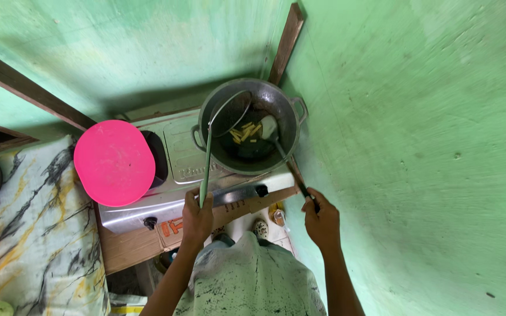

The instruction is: The person fries plantain slices in a wok on a gas stove, using a slotted spoon and a spatula to stir and lift the pieces. The person removes the cooked plantains from the oil and places them into a nearby bowl.

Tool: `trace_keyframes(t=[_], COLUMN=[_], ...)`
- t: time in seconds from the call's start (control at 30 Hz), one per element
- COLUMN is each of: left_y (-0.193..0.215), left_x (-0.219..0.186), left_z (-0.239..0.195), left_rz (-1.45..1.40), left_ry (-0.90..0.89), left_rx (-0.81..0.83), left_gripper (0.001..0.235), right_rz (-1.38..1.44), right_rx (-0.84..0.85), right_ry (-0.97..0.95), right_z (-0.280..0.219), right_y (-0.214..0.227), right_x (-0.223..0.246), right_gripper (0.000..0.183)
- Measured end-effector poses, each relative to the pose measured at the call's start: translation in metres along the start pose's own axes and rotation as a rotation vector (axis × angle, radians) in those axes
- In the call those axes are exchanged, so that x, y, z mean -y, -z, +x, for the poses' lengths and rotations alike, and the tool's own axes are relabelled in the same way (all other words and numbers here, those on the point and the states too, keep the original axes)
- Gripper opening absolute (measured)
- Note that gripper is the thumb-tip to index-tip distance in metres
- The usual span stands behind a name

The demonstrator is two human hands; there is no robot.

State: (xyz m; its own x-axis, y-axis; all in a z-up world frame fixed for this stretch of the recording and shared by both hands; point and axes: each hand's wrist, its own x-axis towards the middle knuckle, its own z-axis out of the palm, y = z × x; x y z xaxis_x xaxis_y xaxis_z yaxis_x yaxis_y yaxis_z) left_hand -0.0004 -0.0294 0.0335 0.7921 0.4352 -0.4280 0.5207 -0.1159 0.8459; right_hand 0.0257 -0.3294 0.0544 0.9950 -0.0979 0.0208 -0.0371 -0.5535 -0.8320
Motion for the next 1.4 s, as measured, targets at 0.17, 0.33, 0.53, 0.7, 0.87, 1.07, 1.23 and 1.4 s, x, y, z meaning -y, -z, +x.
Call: trace_keyframes(t=[0.17, 0.33, 0.53, 0.7, 0.87, 1.07, 1.23, 1.4], left_y=[-0.003, 0.006, 0.013, 0.008, -0.004, -0.015, -0.019, -0.012], left_x=[0.011, 0.010, -0.002, -0.007, 0.004, 0.013, 0.018, 0.018], left_z=[0.002, -0.006, -0.013, -0.008, 0.001, 0.008, 0.004, -0.005], left_rz=[0.037, -0.081, -0.145, -0.130, -0.068, 0.044, 0.060, -0.037], left_ry=[-0.010, -0.010, 0.001, -0.010, -0.054, -0.095, -0.004, 0.126], left_rx=[0.008, 0.002, 0.007, -0.004, -0.013, -0.021, 0.021, 0.145], left_gripper=[0.039, 0.038, 0.037, 0.036, 0.037, 0.039, 0.040, 0.038], right_rz=[0.463, 0.688, 0.750, 0.514, 0.107, -0.329, -0.173, 0.343], right_rx=[0.123, 0.143, 0.104, 0.086, 0.033, -0.065, 0.043, 0.126], right_ry=[-0.530, -0.634, -0.681, -0.552, -0.212, 0.156, -0.031, -0.478], right_z=[-0.002, -0.010, -0.011, -0.011, -0.012, -0.008, -0.007, -0.001], right_y=[-0.009, 0.001, 0.008, 0.015, 0.020, 0.013, 0.002, -0.006], right_x=[-0.005, 0.001, 0.012, 0.026, 0.030, 0.025, 0.012, 0.004], right_gripper=[0.032, 0.035, 0.036, 0.034, 0.033, 0.029, 0.031, 0.034])
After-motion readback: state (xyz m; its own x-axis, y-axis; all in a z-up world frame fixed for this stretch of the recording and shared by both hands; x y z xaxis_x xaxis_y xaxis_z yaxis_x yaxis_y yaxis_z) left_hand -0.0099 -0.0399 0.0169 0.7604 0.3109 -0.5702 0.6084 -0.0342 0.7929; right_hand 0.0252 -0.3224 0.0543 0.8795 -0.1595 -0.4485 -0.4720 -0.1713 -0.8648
